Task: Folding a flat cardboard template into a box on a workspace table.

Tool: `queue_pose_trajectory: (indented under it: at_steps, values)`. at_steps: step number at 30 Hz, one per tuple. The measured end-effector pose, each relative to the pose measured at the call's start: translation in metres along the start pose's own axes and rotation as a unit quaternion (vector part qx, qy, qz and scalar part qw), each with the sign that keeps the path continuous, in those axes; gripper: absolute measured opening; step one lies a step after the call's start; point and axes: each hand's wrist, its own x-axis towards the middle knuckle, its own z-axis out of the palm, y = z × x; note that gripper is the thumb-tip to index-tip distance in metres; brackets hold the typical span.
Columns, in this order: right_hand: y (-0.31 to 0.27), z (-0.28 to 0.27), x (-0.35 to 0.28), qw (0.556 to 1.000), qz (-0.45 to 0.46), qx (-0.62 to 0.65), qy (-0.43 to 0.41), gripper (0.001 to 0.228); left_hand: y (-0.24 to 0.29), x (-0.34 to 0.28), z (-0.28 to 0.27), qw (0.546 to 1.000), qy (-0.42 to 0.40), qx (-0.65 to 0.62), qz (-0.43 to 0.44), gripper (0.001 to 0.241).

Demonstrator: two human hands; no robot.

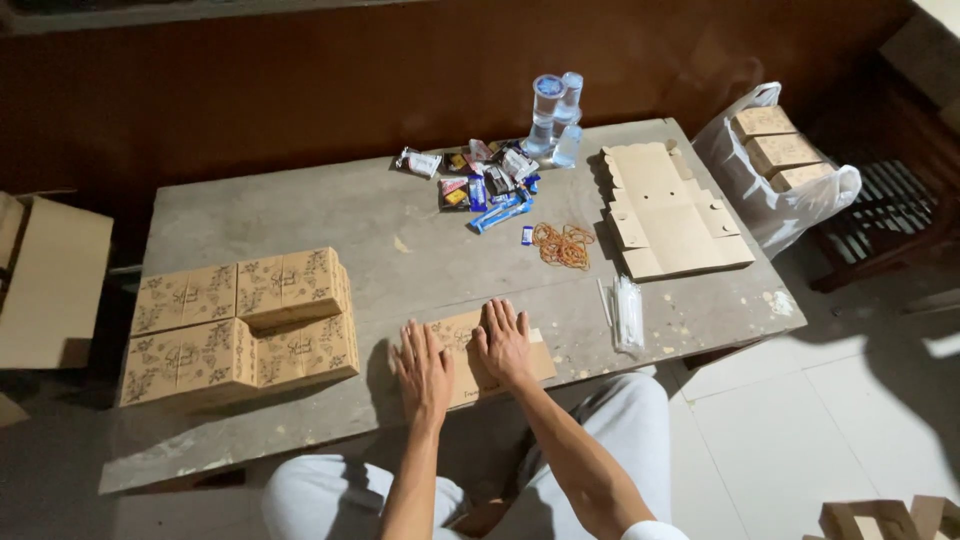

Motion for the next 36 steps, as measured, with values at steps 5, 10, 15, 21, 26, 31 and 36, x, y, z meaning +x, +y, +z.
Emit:
queue_pose_trajectory:
  at_steps: [5,10,15,21,26,31,36]
  values:
    - [0.001,0.005,0.0,1.0,0.003,0.017,0.002,0.061,0.001,-0.026,0.015,0.992,0.104,-0.022,-0.067,0.067]
    - [-0.001,0.003,0.0,1.0,-0.003,0.009,0.007,0.06,-0.003,-0.045,0.03,0.991,0.114,-0.026,-0.07,0.058]
    - [-0.001,-0.006,-0.002,0.999,-0.012,0.03,0.014,0.059,-0.004,-0.059,0.006,0.99,0.118,-0.081,-0.018,0.048]
    - [0.015,0.014,-0.006,0.994,-0.094,0.056,0.011,0.046,-0.002,-0.073,0.023,0.983,0.147,-0.111,-0.01,0.061]
    - [0.003,-0.022,-0.001,0.976,-0.182,0.104,0.061,0.034,0.0,-0.07,0.026,0.985,0.115,-0.121,-0.045,0.062]
    - [-0.003,-0.04,-0.002,0.946,-0.282,0.154,0.049,0.05,0.0,-0.073,0.024,0.981,0.142,-0.128,-0.036,0.056]
    - [0.001,-0.03,0.004,0.926,-0.345,0.153,-0.017,0.043,-0.003,-0.069,0.005,0.972,0.164,-0.152,-0.074,0.049]
